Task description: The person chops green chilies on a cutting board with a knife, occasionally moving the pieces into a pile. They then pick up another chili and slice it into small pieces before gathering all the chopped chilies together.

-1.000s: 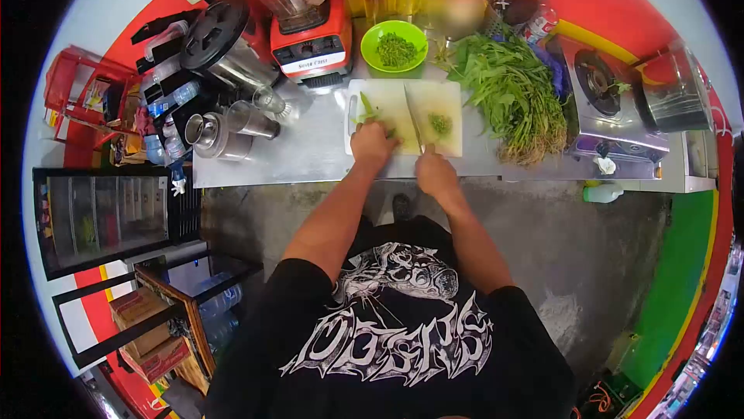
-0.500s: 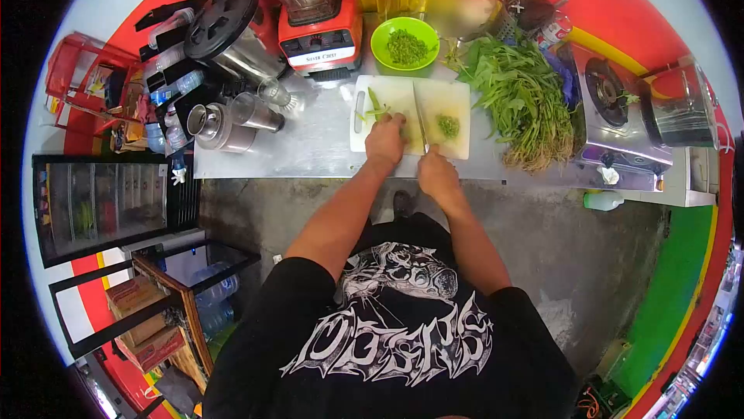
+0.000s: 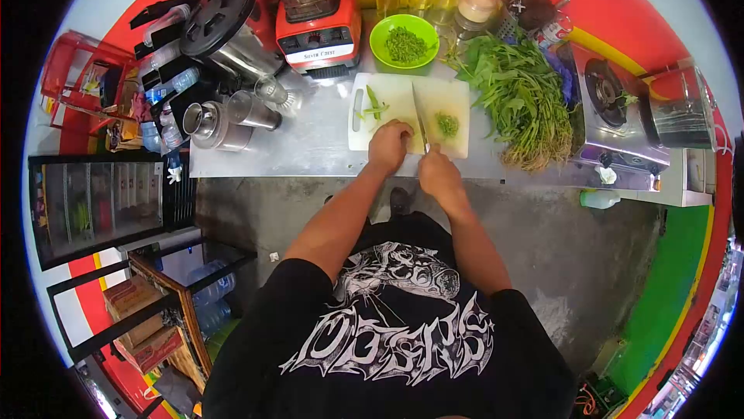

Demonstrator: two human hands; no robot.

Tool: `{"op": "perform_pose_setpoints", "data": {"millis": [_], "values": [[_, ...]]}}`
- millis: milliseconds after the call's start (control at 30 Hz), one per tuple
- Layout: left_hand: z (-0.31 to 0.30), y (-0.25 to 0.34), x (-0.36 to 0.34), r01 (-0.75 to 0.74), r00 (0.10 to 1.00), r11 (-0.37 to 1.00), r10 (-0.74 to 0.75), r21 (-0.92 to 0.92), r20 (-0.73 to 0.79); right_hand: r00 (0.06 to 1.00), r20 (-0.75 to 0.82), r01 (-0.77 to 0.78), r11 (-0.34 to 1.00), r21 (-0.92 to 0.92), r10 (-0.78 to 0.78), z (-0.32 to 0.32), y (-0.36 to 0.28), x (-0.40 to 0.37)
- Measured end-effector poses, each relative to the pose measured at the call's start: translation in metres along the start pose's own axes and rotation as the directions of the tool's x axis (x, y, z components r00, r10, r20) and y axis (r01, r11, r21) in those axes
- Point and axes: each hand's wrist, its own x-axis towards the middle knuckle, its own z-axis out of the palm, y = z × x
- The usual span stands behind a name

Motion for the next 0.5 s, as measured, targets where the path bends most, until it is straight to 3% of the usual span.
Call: {"op": "perform_pose_setpoints", "data": {"millis": [333, 500], "values": [[0.002, 0.003, -0.008, 0.023, 1.0, 0.996, -0.021, 0.087, -0.023, 0.999, -0.043, -0.025, 1.0, -0.003, 0.025, 0.019, 0.004, 0.003], [0.0, 0.004, -0.004, 0.041, 0.998, 0.994, -0.036, 0.106, -0.049, 0.999, -0.005, -0.04, 0.994, -0.101, 0.039, 0.002, -0.007, 0.001]]}}
